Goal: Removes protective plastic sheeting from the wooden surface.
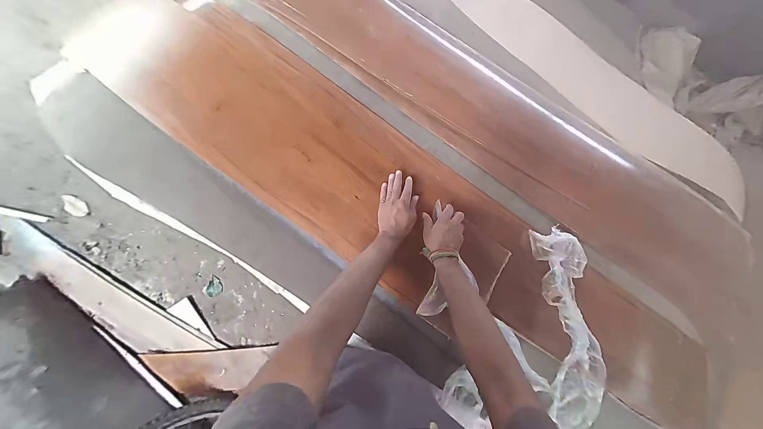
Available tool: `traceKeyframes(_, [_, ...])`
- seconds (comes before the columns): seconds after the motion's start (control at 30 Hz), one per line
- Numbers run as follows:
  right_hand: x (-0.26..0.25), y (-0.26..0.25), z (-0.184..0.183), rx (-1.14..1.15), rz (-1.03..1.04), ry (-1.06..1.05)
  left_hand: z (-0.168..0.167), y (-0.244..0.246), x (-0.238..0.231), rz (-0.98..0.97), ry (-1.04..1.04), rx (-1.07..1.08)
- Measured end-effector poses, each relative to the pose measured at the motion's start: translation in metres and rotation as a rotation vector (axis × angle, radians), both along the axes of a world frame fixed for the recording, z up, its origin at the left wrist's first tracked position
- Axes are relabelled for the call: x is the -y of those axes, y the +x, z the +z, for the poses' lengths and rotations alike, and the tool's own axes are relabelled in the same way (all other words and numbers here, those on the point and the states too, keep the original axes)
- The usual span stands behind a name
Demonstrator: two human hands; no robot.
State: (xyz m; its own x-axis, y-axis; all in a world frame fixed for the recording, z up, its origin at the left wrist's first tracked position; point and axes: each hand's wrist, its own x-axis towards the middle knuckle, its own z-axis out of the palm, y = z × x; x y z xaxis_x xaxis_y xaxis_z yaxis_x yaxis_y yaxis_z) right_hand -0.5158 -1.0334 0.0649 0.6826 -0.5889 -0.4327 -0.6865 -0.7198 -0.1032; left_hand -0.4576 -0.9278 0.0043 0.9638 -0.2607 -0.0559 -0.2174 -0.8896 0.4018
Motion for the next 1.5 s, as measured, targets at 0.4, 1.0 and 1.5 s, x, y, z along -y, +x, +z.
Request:
traceKeyframes(0.4, [0.054, -0.049, 0.002, 0.405, -0.124, 0.456, -0.015, 0.001, 0.021, 0.079, 0.171, 0.027])
traceKeyframes(1.0, [0.049, -0.173, 0.026, 0.835, -0.681, 0.481, -0.020, 0.002, 0.018, 0.047, 0.210, 0.051])
traceKeyframes(1.5, [0.028, -0.231, 0.043, 0.752, -0.717, 0.373, -0.017, 0.002, 0.020, 0.047, 0.193, 0.005])
